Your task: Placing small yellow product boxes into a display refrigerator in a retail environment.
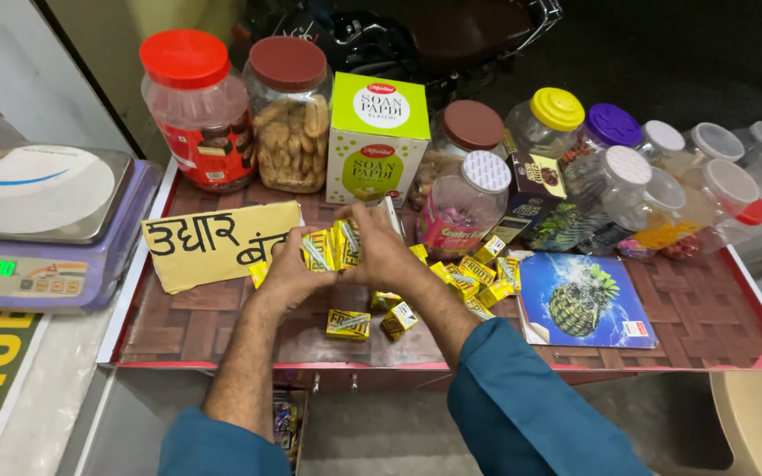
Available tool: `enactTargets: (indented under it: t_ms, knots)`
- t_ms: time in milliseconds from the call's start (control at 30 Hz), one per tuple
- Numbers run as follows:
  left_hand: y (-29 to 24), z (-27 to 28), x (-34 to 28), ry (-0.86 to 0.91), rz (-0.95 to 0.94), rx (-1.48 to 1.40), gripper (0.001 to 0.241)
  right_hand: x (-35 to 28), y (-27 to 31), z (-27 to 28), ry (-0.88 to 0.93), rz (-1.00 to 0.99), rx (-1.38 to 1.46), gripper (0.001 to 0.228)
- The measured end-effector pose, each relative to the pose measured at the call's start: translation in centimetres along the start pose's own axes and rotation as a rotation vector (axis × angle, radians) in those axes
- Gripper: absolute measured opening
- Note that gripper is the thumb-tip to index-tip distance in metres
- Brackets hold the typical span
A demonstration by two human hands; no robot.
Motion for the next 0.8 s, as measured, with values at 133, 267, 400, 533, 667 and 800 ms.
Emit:
enactTargets:
  t_ms: [133,267,400,533,667,800]
  knots:
    - [-3.1,1.5,-2.0,0.05,0.043,-0.027,0.096,-0.5,0.5,1.9,0.027,-0.044,0.174,0.089]
    - [-5.0,0.9,-3.2,0.283,0.022,-0.525,0.092,-1.7,0.6,2.2,0.124,-0.263,0.619,0.077]
    - [-6.4,0.2,-3.6,0.37,0.113,-0.758,0.082,-2.2,0.2,3.1,-0.014,-0.11,0.711,0.066]
    - [-9.2,0.3,-4.3,0.368,0.095,-0.784,0.069,-2.7,1.4,4.3,-0.045,-0.243,0.794,0.069]
    - [-6.8,-0.9,-1.9,0.297,0.059,-0.827,0.054,-2.7,1.6,5.2,-0.126,-0.204,0.864,0.079]
    - [-5.4,-1.2,-0.6,0.176,0.092,-0.713,0.042,-2.8,1.2,4.7,-0.152,-0.302,0.84,0.083]
Point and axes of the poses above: each hand's wrist, its own x-axis towards the middle knuckle, its own z-axis out of the back of the hand, y = z × x, the point moved 6 cm from there along x, towards the middle knuckle, and after that the axes turned 5 degrees about y, right-handed, at the moved point
